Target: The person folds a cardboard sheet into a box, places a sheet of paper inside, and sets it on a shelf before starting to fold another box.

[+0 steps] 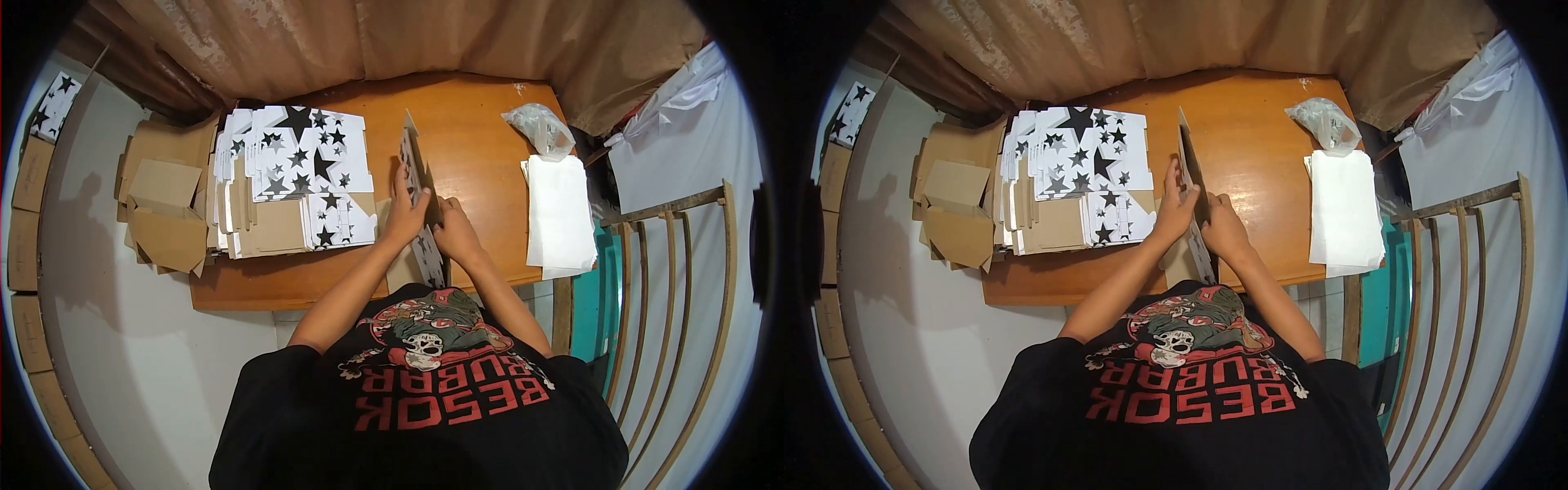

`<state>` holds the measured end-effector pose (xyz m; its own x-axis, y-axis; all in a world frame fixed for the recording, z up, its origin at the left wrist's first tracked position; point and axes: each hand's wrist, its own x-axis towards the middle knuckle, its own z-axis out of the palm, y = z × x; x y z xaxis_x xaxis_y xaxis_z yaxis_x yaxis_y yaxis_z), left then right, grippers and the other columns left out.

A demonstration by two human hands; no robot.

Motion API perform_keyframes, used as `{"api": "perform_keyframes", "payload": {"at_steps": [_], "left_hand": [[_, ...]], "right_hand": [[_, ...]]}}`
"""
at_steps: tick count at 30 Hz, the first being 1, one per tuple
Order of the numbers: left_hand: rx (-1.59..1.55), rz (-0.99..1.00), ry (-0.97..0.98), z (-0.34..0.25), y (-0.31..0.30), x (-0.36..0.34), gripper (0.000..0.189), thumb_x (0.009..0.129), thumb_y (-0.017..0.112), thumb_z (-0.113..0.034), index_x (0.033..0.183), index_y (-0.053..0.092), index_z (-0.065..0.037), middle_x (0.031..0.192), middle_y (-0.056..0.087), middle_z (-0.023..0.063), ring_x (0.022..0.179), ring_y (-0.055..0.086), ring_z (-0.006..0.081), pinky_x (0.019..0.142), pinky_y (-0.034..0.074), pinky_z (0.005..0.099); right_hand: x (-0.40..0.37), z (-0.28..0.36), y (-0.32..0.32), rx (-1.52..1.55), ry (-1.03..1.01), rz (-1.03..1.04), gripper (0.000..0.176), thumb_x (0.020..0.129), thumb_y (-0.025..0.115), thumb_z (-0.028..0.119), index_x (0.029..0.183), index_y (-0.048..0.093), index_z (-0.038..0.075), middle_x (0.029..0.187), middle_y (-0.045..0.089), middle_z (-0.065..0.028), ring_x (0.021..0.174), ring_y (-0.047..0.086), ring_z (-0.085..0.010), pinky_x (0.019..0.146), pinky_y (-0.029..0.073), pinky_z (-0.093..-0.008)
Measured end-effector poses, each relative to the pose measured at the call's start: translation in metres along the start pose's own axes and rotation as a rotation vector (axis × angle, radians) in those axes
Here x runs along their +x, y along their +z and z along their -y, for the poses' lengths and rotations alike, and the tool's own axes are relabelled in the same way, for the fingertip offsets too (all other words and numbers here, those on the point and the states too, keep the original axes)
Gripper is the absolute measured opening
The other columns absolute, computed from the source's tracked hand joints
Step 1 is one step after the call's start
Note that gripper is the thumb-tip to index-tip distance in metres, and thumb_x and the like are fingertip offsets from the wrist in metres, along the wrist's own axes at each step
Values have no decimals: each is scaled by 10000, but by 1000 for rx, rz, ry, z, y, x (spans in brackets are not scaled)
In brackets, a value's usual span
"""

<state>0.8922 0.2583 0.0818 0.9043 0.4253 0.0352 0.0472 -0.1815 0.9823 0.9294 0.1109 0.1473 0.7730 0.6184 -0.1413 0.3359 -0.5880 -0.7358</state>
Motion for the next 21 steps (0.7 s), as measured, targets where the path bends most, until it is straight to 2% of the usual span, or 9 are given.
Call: {"api": "perform_keyframes", "payload": {"at_steps": [3,5,8,10,12,14,16,18,21], "left_hand": [[119,-38,68,-10,-4,6,872,989,649,-178,1619,77,17,1613,239,297,1525,270,399,1239,285,467],[278,-41,99,-13,-6,6,889,924,588,-62,1629,50,-17,1617,235,313,1477,329,469,1224,296,468],[357,28,64,-7,-11,9,937,844,506,46,1645,29,-48,1652,206,289,1507,291,468,1237,285,463],[344,62,94,1,-15,7,962,819,482,71,1651,20,-67,1664,198,278,1518,276,463,1245,275,459],[332,93,125,7,-22,2,990,793,459,96,1656,11,-86,1676,189,267,1528,261,458,1253,266,455],[244,185,77,14,-31,-12,1007,777,444,114,1658,7,-97,1673,197,280,1529,247,470,1250,278,459],[240,190,44,23,-37,-24,1009,774,442,120,1659,6,-95,1669,209,282,1527,251,471,1251,271,459],[235,191,14,37,-35,-37,1012,771,440,125,1659,5,-94,1665,220,284,1525,255,472,1253,264,459],[253,67,35,45,-30,-52,1013,775,449,126,1659,7,-94,1661,227,291,1518,267,471,1249,262,469]], "right_hand": [[-3,3,-5,16,-20,-20,573,805,599,-22,1373,539,-66,1274,554,-320,1191,567,-486,1056,471,-484],[-4,0,-5,9,-39,-17,583,804,603,-20,1383,541,-49,1273,557,-317,1192,568,-485,1057,470,-486],[2,-14,-2,-92,-7,-48,603,835,613,4,1428,508,21,1308,547,-258,1166,603,-475,1000,516,-519],[9,-24,-10,-120,164,-131,583,847,598,21,1423,514,36,1316,550,-239,1159,611,-472,985,519,-534],[11,-29,-21,-132,213,-166,564,852,587,28,1412,521,38,1318,552,-226,1144,622,-463,963,525,-538],[16,-51,-23,-113,245,-299,580,851,591,26,1426,520,34,1295,565,-221,1136,629,-458,955,530,-521],[18,-72,-24,-72,236,-242,585,872,606,54,1449,514,32,1298,569,-234,1168,615,-445,958,532,-504],[23,-101,-8,26,71,-278,567,867,640,40,1425,549,11,1249,613,-238,1055,651,-366,905,541,-417],[29,-120,7,53,20,-155,618,864,651,28,1465,509,20,1309,582,-227,1099,634,-347,905,540,-395]]}}
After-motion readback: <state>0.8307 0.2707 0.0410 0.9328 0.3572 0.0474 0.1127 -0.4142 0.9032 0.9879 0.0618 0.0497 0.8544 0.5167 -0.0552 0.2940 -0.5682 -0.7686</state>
